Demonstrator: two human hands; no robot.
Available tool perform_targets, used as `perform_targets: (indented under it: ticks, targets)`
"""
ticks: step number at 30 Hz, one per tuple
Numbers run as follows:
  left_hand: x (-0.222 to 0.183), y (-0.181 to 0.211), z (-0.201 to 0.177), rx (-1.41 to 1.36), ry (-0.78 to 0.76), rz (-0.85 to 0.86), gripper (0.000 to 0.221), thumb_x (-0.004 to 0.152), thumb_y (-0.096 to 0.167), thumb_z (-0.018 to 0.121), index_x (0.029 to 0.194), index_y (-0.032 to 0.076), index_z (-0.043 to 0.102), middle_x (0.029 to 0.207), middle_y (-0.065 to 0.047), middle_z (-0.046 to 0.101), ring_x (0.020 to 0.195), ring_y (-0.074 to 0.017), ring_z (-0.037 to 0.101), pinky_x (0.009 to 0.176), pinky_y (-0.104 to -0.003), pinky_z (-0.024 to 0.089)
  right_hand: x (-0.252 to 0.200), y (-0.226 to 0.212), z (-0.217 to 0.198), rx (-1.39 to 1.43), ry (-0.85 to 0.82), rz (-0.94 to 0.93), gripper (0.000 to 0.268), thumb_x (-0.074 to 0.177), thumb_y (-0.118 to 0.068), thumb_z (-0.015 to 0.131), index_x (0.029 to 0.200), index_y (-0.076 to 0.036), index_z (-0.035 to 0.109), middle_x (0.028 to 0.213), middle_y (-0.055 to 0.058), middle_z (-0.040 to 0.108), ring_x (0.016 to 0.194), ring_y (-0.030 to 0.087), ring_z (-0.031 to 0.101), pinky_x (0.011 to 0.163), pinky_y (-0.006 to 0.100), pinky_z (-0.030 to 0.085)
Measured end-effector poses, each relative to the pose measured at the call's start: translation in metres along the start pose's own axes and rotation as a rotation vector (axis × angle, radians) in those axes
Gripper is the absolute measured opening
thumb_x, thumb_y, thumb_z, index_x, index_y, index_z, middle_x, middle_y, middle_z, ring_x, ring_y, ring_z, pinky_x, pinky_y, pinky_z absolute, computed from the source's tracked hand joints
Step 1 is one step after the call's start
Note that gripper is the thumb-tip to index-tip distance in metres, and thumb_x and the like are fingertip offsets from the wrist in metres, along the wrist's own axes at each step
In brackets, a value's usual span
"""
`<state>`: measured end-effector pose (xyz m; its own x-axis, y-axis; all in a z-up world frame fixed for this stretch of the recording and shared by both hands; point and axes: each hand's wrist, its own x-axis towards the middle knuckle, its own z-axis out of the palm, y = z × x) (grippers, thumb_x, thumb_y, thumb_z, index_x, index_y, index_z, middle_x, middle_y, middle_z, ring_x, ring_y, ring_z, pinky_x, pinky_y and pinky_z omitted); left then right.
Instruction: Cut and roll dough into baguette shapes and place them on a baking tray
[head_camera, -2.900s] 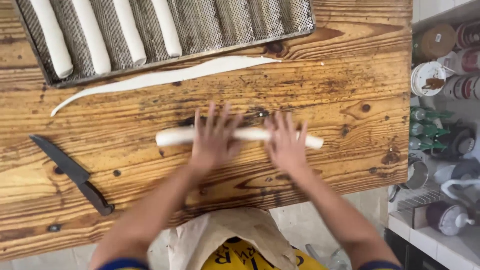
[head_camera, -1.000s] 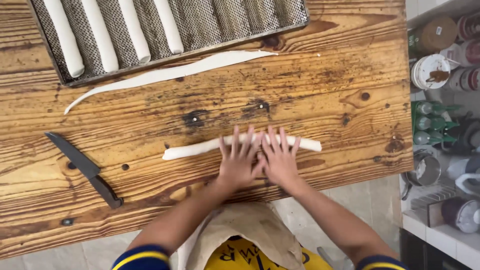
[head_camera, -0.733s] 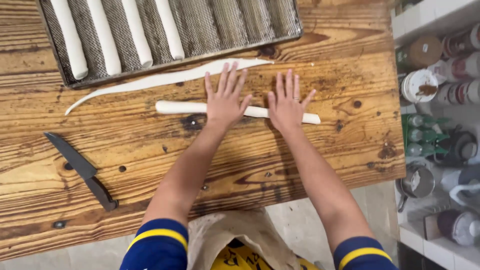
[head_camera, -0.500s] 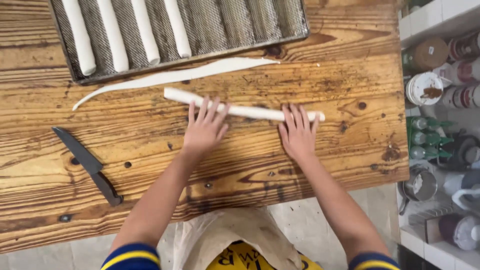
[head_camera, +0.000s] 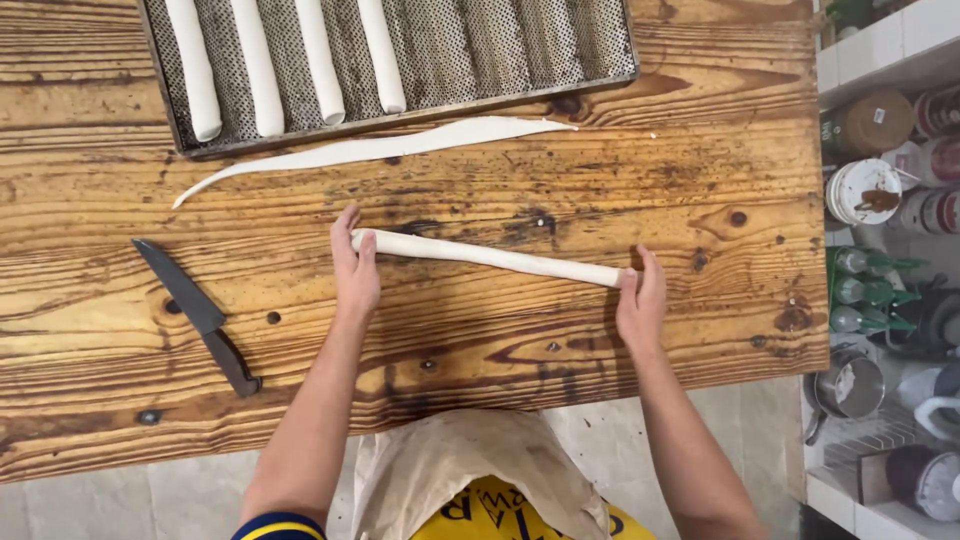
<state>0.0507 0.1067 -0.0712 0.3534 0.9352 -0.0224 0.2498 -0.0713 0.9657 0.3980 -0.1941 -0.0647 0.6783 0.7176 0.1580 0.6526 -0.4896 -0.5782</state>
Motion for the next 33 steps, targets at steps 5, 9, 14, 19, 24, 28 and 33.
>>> perform_targets:
  ticks: [5, 9, 14, 19, 24, 28, 33]
  targets:
    - [0.000, 0.021, -0.015, 0.172, -0.099, 0.117, 0.041, 0.107, 0.018, 0.051, 0.147, 0.009, 0.052, 0.144, -0.015, 0.049, 0.144, -0.0377, 0.042, 0.123, -0.053, 0.023, -0.007, -0.001, -0.005, 0.081, -0.036, -0.007, 0.044, 0.103, -0.024, 0.059, 0.145, -0.010, 0.057, 0.141, 0.014, 0.056, 0.137, 0.036, 0.051, 0.118, 0.051, 0.034]
    - [-0.007, 0.022, -0.029, 0.525, -0.260, 0.249, 0.052, 0.103, 0.025, 0.057, 0.153, 0.010, 0.048, 0.149, -0.017, 0.049, 0.146, -0.0372, 0.039, 0.122, -0.055, 0.018, -0.016, -0.009, -0.017, -0.071, -0.016, -0.162, 0.047, 0.099, -0.023, 0.066, 0.142, -0.009, 0.059, 0.139, 0.014, 0.058, 0.135, 0.036, 0.052, 0.118, 0.051, 0.034]
    - [-0.026, -0.030, -0.054, 0.607, -0.430, 0.448, 0.031, 0.095, 0.049, 0.063, 0.115, 0.027, 0.072, 0.123, 0.005, 0.062, 0.124, -0.0194, 0.060, 0.111, -0.039, 0.045, -0.042, 0.000, -0.021, -0.214, -0.077, -0.257, 0.048, 0.100, -0.034, 0.058, 0.143, -0.015, 0.059, 0.144, 0.005, 0.057, 0.141, 0.029, 0.048, 0.124, 0.049, 0.027]
    - [-0.042, 0.023, -0.027, 0.857, -0.311, 0.538, 0.060, 0.093, 0.040, 0.066, 0.148, 0.019, 0.054, 0.142, -0.011, 0.056, 0.139, -0.0321, 0.049, 0.117, -0.050, 0.039, -0.043, -0.009, -0.017, -0.226, -0.116, -0.326, 0.051, 0.101, -0.033, 0.056, 0.148, -0.013, 0.056, 0.147, 0.008, 0.056, 0.140, 0.031, 0.049, 0.123, 0.049, 0.029]
    - [-0.044, 0.005, -0.017, 0.941, -0.331, 0.678, 0.059, 0.095, 0.052, 0.061, 0.148, 0.026, 0.055, 0.143, -0.002, 0.060, 0.143, -0.0256, 0.048, 0.122, -0.053, 0.031, -0.025, -0.013, -0.015, -0.276, -0.182, -0.382, 0.052, 0.102, -0.035, 0.053, 0.151, -0.017, 0.054, 0.148, 0.004, 0.057, 0.140, 0.028, 0.050, 0.122, 0.047, 0.031]
    - [-0.044, -0.014, -0.033, 0.893, -0.346, 0.652, 0.054, 0.091, 0.043, 0.069, 0.143, 0.029, 0.059, 0.130, 0.003, 0.064, 0.127, -0.0191, 0.059, 0.110, -0.043, 0.043, -0.014, 0.011, -0.020, -0.317, -0.271, -0.395, 0.053, 0.095, -0.046, 0.064, 0.144, -0.026, 0.060, 0.138, -0.004, 0.062, 0.132, 0.021, 0.057, 0.120, 0.043, 0.038]
    - [-0.030, -0.028, -0.035, 0.820, -0.448, 0.488, 0.044, 0.089, 0.046, 0.071, 0.128, 0.025, 0.066, 0.122, 0.006, 0.060, 0.121, -0.0185, 0.056, 0.097, -0.036, 0.047, -0.004, 0.032, -0.026, -0.347, -0.332, -0.389, 0.042, 0.092, -0.044, 0.071, 0.131, -0.029, 0.068, 0.120, -0.004, 0.066, 0.119, 0.022, 0.065, 0.104, 0.043, 0.051]
